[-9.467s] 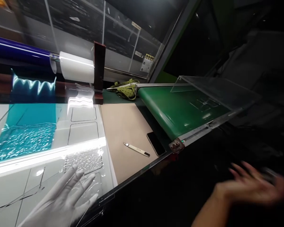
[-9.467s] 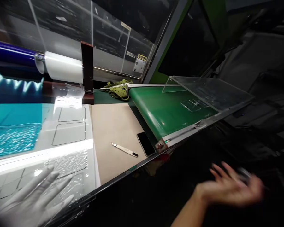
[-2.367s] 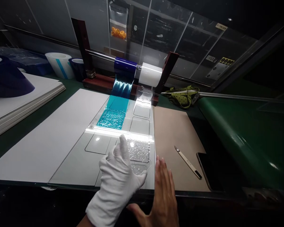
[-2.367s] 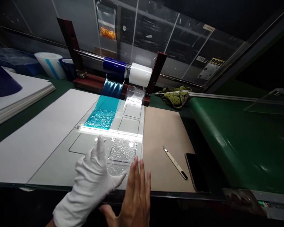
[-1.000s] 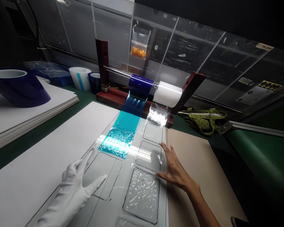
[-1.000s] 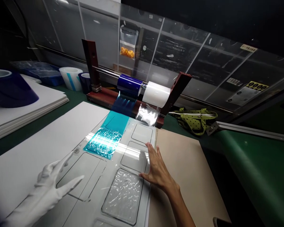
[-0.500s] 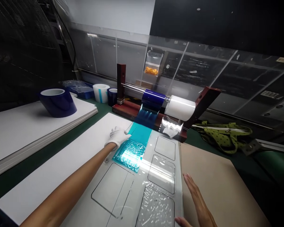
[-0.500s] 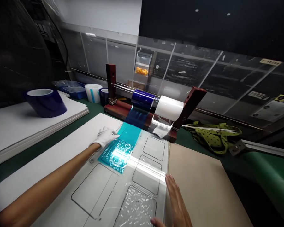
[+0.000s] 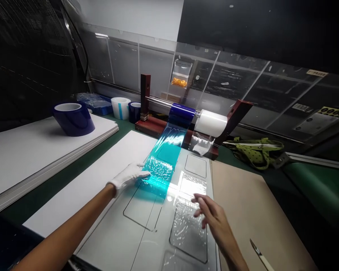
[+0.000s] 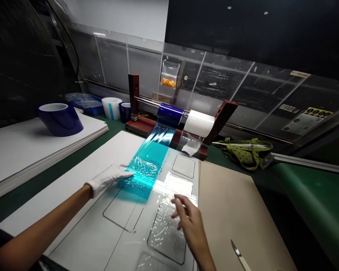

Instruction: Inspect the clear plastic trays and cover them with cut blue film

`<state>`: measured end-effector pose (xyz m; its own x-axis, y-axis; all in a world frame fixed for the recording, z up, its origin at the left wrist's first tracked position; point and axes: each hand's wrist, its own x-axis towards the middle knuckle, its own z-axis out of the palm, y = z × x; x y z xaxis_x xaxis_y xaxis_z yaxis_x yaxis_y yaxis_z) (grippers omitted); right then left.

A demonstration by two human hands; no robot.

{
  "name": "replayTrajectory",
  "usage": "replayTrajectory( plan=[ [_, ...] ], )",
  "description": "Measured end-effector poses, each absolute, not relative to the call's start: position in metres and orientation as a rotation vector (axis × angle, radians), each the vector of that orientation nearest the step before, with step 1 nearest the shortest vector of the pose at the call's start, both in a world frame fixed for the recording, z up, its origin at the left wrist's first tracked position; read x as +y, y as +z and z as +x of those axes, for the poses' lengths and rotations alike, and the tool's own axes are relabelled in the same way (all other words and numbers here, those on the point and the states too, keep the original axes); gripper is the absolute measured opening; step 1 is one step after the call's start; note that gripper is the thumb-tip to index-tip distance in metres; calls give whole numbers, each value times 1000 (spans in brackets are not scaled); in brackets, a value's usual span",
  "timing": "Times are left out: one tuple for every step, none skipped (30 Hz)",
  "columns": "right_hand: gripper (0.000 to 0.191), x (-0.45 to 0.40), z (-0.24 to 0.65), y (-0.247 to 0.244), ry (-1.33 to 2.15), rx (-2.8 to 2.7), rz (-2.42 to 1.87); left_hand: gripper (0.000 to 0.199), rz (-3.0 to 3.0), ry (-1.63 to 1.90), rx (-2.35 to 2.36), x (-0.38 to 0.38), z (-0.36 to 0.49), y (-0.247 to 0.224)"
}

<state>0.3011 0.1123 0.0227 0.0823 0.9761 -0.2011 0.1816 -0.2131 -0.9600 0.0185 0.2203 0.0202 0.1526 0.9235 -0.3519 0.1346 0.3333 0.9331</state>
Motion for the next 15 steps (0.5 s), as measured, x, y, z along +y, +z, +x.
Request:
replayTrajectory(
  plan=[
    [54, 121, 288, 22, 1364, -1165, -1512, 62, 1094, 772, 1281, 213, 14, 22],
    [54, 129, 275, 21, 1459, -1160, -1488, 66, 1097, 771, 1264, 207, 10, 24],
    [54, 135, 262, 18, 1544, -1156, -1462, 68, 1102, 771, 1247, 201, 6, 26],
    [54, 139, 250, 16, 1611, -1158, -1436, 69, 1105, 774, 1232, 196, 3, 28],
    [54, 139, 238, 13, 1656, -1165, -1409, 70, 1109, 778, 1219, 191, 0, 31],
    [55, 137, 227, 11, 1690, -1165, -1383, 71, 1112, 783, 1210, 186, -3, 34],
    [56, 132, 218, 9, 1709, -1161, -1360, 71, 1113, 788, 1205, 180, -6, 37],
    [57, 125, 209, 8, 1711, -1153, -1343, 70, 1113, 790, 1205, 173, -9, 41],
    [59, 116, 202, 7, 1700, -1141, -1332, 67, 1113, 791, 1210, 166, -12, 43],
    [60, 105, 195, 6, 1683, -1126, -1329, 62, 1114, 791, 1218, 157, -16, 45],
    [62, 92, 188, 4, 1667, -1113, -1331, 55, 1115, 791, 1230, 148, -20, 45],
    [64, 79, 182, 1, 1659, -1099, -1336, 49, 1114, 793, 1246, 138, -24, 42],
    [65, 66, 176, -3, 1668, -1083, -1343, 43, 1109, 798, 1267, 127, -29, 38],
    [66, 53, 169, -9, 1688, -1061, -1350, 41, 1098, 808, 1293, 117, -34, 31],
    [66, 40, 162, -15, 1719, -1029, -1357, 43, 1079, 823, 1327, 106, -39, 22]
  ],
)
